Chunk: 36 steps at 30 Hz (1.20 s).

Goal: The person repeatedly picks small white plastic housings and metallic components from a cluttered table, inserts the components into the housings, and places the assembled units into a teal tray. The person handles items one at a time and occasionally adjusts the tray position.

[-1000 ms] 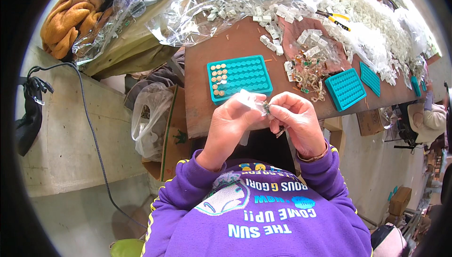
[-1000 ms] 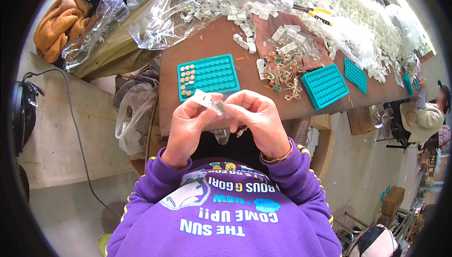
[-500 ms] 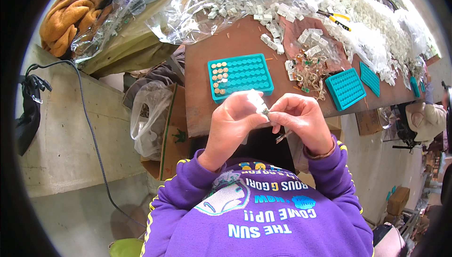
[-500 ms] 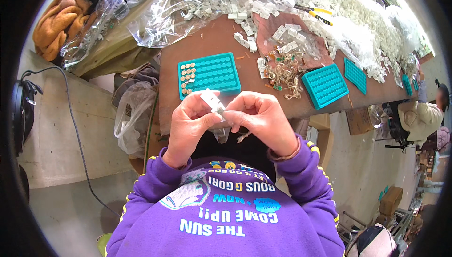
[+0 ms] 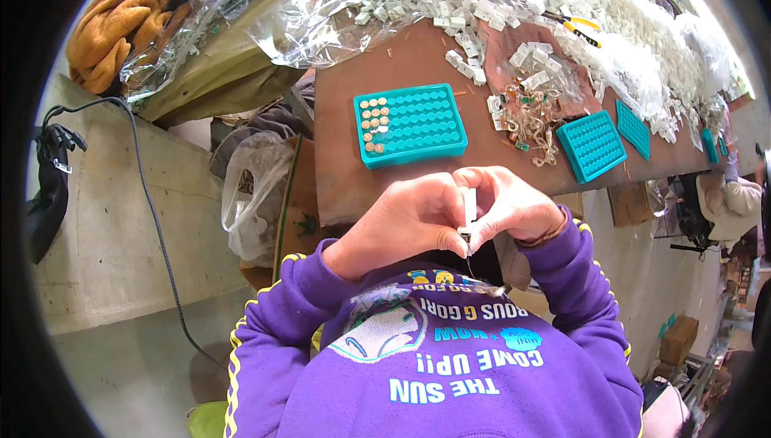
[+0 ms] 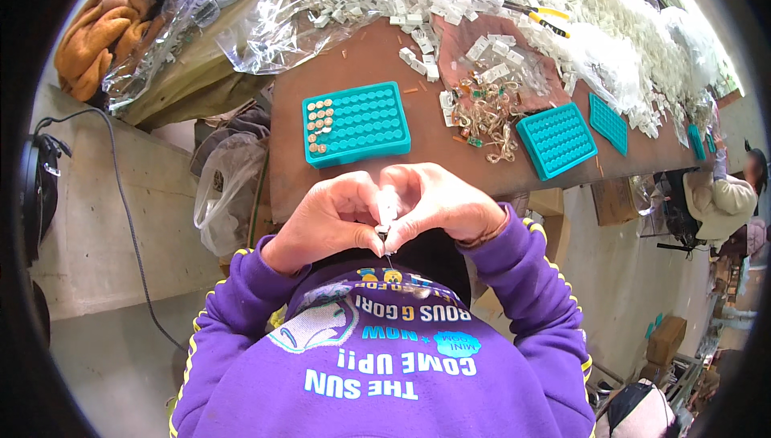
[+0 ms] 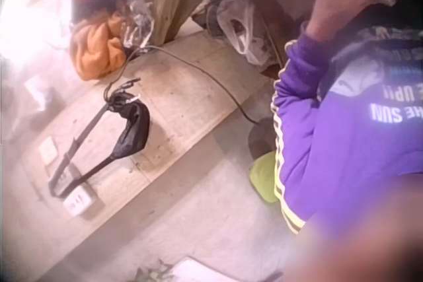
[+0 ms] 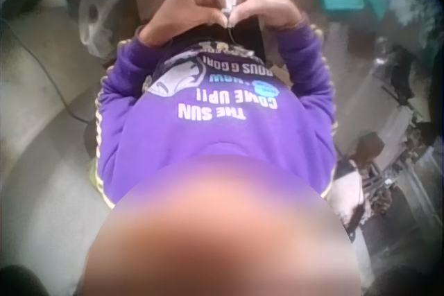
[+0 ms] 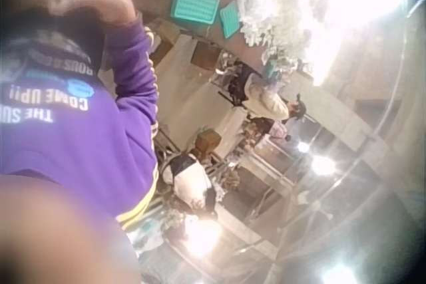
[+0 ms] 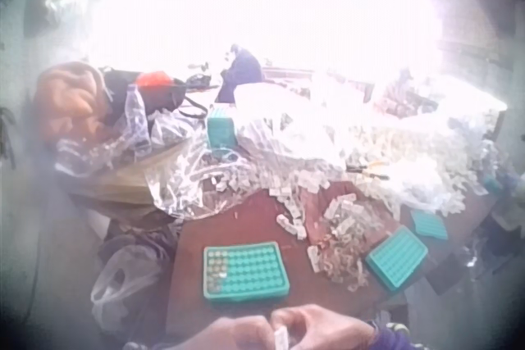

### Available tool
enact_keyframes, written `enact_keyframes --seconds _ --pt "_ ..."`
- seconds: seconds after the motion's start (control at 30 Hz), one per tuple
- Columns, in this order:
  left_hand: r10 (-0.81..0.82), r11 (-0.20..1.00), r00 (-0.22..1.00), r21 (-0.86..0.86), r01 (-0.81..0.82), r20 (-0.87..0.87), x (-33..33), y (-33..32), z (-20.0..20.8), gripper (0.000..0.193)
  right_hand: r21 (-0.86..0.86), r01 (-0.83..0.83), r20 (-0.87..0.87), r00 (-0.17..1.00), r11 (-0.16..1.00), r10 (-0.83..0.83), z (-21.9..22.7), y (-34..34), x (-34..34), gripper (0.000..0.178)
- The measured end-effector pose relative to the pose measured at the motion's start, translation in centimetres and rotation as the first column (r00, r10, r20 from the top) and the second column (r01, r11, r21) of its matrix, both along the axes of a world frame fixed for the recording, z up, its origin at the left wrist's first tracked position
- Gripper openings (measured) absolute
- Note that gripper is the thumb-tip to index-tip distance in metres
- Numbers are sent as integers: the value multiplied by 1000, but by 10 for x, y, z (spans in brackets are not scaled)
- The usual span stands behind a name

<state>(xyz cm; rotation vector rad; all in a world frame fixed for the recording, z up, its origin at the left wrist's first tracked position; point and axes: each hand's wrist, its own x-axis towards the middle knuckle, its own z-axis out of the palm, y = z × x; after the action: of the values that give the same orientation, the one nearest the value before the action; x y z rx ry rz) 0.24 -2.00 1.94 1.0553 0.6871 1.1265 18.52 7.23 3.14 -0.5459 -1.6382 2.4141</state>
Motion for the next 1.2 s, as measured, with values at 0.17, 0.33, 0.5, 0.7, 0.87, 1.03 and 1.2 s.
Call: enact_keyframes --seconds 0.17,0.33,0.5,0.7,0.87,1.03,1.2 --pt "361 928 928 66 -367 93 9 -3 -9 17 -99 313 -76 944 945 -321 -9 -10 -5 19" --pt "630 771 777 133 -623 -7 15 -2 -20 16 518 422 -61 886 744 -460 2 -29 -5 12" --pt "702 698 709 261 -667 -64 18 -4 -23 15 794 469 -224 818 388 -530 2 -41 -14 9" --pt "711 688 675 390 -612 -196 12 -7 -22 18 837 453 -250 814 305 -524 5 -40 -15 9" --pt "592 797 757 -57 -602 277 18 -7 -22 15 568 502 -125 836 652 -535 -2 -49 -19 5" --pt "506 857 743 -158 -490 438 13 -8 -29 11 631 561 -200 785 535 -586 -15 -54 -38 4" --pt "541 818 634 -170 -549 553 -13 -8 -37 10 767 447 -218 856 460 -468 -5 -16 -47 12"
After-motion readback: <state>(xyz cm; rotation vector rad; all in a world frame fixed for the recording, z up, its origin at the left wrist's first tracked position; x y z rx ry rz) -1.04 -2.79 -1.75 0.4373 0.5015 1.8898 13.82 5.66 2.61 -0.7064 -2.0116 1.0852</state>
